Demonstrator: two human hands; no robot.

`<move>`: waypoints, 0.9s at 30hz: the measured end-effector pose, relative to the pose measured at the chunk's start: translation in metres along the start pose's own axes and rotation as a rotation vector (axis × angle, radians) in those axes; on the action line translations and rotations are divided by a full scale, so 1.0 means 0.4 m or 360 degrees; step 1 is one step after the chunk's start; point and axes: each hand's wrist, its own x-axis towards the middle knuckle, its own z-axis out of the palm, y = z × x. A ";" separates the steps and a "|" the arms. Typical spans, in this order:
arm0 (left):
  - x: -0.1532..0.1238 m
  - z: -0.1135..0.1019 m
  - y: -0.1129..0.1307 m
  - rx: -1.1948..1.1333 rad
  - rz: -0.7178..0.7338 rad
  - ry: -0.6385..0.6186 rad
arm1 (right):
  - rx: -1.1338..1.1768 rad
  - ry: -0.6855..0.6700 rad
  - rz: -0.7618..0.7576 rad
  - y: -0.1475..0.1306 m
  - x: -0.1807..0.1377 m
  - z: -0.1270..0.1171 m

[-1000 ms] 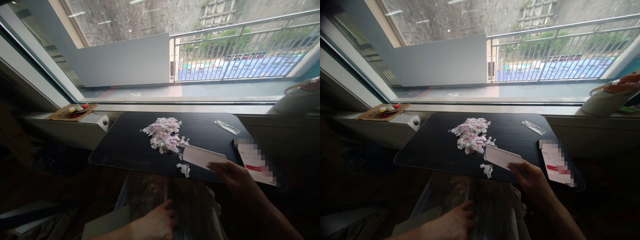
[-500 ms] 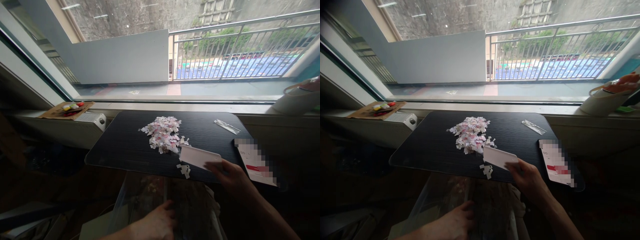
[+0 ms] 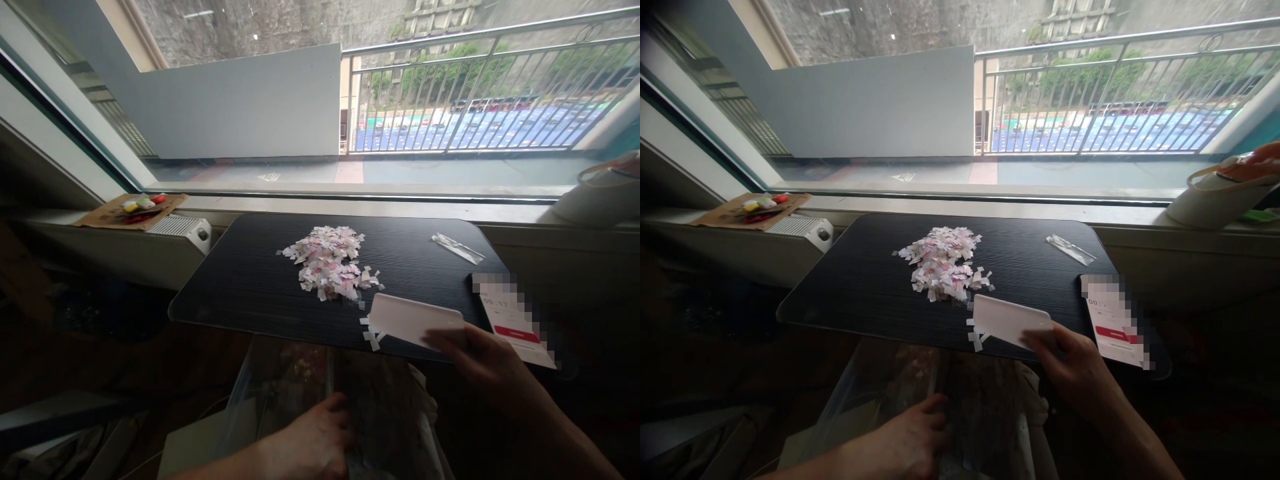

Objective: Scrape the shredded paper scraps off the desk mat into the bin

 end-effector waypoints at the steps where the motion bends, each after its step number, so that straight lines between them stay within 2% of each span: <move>1: 0.000 -0.003 0.001 0.0000 -0.0003 0.0006 | 0.0008 -0.0036 0.0003 0.001 -0.005 -0.007; 3: 0.000 -0.012 0.002 -0.0005 -0.0010 0.0014 | 0.0007 -0.0058 0.0011 0.007 -0.010 -0.018; 8: -0.004 -0.048 0.004 -0.0016 -0.0065 -0.0047 | 0.0037 0.0089 0.0131 0.040 -0.008 -0.033; 14: -0.006 -0.075 0.006 -0.0017 -0.0072 -0.0065 | 0.0036 -0.0103 0.0127 0.047 -0.024 -0.046; 20: -0.002 -0.072 0.009 -0.0023 -0.0093 -0.0067 | 0.0160 0.0078 0.0054 0.067 0.027 -0.012; 23: -0.004 -0.073 0.010 -0.0045 -0.0096 -0.0087 | 0.0170 -0.0015 0.0018 0.083 0.049 0.010; 27: -0.005 -0.073 0.011 -0.0040 -0.0107 -0.0098 | 0.0196 -0.0116 -0.0024 0.073 0.034 0.019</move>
